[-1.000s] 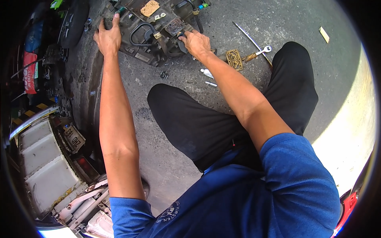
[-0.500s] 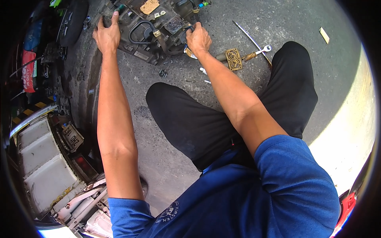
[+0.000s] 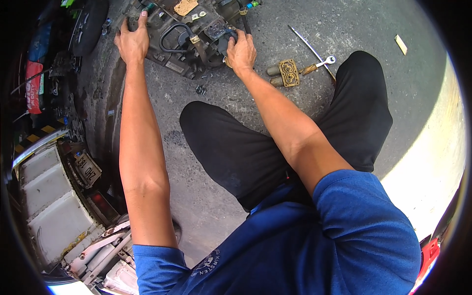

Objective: Repairing and cleaning a transmission or engine component on the ground.

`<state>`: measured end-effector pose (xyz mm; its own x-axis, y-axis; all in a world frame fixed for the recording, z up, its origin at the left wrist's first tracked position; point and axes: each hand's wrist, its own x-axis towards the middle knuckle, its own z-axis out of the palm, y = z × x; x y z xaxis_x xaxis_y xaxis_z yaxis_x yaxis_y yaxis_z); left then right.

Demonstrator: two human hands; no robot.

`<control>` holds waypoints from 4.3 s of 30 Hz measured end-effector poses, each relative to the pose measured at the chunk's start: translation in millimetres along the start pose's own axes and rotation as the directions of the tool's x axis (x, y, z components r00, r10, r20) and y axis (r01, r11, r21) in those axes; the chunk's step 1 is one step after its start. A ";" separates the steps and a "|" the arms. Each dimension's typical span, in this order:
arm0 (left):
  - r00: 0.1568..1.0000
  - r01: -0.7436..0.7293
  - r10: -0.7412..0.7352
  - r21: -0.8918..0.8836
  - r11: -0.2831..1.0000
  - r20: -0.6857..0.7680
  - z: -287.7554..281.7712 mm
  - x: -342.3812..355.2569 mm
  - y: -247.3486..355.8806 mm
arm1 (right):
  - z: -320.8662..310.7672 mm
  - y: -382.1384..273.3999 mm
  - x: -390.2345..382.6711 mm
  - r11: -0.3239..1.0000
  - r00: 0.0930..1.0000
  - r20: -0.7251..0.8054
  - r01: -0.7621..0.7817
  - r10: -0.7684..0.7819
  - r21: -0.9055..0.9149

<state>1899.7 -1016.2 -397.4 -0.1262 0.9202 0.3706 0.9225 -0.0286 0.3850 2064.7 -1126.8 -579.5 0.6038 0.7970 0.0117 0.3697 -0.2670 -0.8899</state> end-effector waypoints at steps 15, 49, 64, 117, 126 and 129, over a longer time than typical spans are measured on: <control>0.999 -0.029 0.028 -0.007 1.000 -0.019 4.0 1.1 -2.4 | 17.3 2.7 0.8 0.995 0.999 0.041 -0.018 0.014 0.100; 1.000 0.009 -0.010 0.073 0.997 0.013 -0.2 0.2 2.8 | -1.9 3.6 -1.1 0.999 0.987 0.154 -0.045 0.040 0.025; 1.000 -0.014 0.013 0.068 0.998 0.005 1.6 1.1 -1.8 | 13.4 -1.0 -15.9 0.997 0.981 0.192 0.021 -0.036 0.077; 1.000 -0.013 0.013 0.038 0.999 -0.011 1.0 1.9 -0.5 | 5.3 -4.9 -12.3 0.995 0.968 0.237 0.071 -0.087 0.076; 1.000 -0.009 0.009 0.053 0.999 0.001 0.4 0.7 1.4 | -3.3 6.2 4.9 0.993 0.993 0.037 -0.112 0.111 0.039; 1.000 -0.001 0.001 0.051 0.999 -0.002 1.0 0.8 0.3 | 6.6 0.8 5.6 0.996 0.998 0.046 -0.051 0.047 0.076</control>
<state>1900.3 -1015.1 -397.8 -0.1257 0.9192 0.3731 0.9399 -0.0100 0.3413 2063.7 -1118.9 -583.1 0.5873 0.8077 -0.0517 0.2835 -0.2651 -0.9216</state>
